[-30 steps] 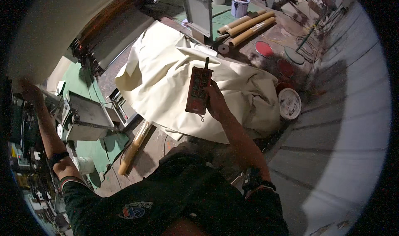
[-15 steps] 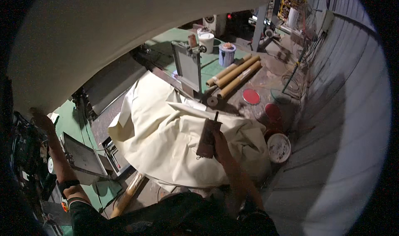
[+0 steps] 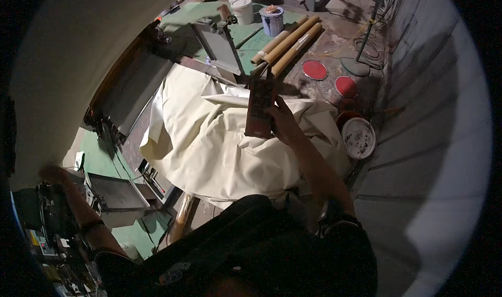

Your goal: The worker uses a hoist and remote to lift a large white roll of material and mount it onto a machine.

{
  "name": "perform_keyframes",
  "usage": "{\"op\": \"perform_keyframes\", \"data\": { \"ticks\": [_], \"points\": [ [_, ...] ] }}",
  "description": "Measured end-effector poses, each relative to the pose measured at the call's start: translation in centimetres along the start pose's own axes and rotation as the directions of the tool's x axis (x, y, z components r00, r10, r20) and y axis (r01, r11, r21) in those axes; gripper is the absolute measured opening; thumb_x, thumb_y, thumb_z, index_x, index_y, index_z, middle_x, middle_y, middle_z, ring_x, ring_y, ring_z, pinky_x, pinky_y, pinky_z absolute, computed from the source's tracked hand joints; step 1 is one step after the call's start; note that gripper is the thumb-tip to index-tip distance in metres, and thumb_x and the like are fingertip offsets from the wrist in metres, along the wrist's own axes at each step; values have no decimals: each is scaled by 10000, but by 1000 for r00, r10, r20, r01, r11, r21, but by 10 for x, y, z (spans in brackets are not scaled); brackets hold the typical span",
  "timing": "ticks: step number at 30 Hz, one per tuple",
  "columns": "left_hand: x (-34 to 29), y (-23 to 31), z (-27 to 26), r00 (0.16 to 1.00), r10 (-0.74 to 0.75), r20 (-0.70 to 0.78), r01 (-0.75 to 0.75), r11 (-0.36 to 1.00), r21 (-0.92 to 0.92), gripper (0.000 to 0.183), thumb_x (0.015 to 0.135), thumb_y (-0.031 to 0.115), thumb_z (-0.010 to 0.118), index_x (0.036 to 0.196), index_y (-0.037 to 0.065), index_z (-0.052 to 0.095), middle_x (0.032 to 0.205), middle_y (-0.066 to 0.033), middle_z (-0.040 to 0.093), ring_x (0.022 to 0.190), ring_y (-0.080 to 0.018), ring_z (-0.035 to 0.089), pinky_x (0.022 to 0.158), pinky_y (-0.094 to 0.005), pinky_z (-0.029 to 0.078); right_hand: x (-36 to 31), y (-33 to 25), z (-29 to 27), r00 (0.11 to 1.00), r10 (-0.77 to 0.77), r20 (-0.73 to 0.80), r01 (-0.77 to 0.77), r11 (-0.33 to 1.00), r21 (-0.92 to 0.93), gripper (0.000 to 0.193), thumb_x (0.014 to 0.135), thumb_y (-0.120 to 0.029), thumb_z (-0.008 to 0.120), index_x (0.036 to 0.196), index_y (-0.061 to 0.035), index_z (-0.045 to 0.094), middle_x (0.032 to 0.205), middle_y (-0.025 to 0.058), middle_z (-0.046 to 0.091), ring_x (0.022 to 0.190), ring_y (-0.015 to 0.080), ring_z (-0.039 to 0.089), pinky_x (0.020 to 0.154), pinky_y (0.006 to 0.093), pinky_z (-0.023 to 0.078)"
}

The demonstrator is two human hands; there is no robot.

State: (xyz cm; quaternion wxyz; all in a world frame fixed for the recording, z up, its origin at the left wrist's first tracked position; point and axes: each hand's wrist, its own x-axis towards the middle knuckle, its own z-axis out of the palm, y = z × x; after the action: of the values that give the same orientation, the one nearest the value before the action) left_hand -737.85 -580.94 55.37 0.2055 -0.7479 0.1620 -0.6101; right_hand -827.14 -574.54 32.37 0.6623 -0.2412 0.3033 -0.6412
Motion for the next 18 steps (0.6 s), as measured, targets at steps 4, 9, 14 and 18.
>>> {"op": "perform_keyframes", "data": {
  "ticks": [4, 9, 14, 18],
  "points": [
    [21, -47, -3, 978, -201, -61, 185, 961, -205, 621, 941, 339, 591, 1255, -192, 509, 1197, -269, 617, 985, -325, 700, 773, -412, 600, -7, 6, 3, 999, 3, 33, -3, 1000, 15, 673, 870, 47, 554, 1485, -73, 310, 1261, 120, 564, 1143, 234, 590, 995, 398, 508],
    [33, -91, 9, 956, -256, 143, 285, 925, -252, 685, 915, 352, 627, 1264, -218, 480, 1189, -284, 620, 954, -326, 710, 753, -410, 609, -4, 16, 15, 986, 4, 164, -17, 997, 75, 761, 856, 82, 559, 1530, -84, 246, 1318, 118, 539, 1228, 237, 547, 1053, 405, 470],
    [55, -162, 100, 643, -687, 337, 721, 396, -568, 645, 905, 371, 658, 1224, -180, 556, 1214, -315, 598, 1028, -357, 678, 880, -470, 563, -5, 31, 37, 966, 47, 254, -84, 987, 137, 772, 860, 98, 558, 1536, -87, 233, 1343, 109, 529, 1242, 235, 541, 1060, 406, 467],
    [-1, -103, 60, 892, -343, 295, 413, 883, -222, 540, 933, 345, 624, 1202, -124, 609, 1207, -297, 612, 1044, -382, 661, 892, -492, 545, -10, 30, 45, 980, 29, 195, -32, 999, 11, 789, 854, 82, 547, 1548, -94, 217, 1367, 109, 516, 1216, 251, 566, 1016, 431, 499]
  ]
}}
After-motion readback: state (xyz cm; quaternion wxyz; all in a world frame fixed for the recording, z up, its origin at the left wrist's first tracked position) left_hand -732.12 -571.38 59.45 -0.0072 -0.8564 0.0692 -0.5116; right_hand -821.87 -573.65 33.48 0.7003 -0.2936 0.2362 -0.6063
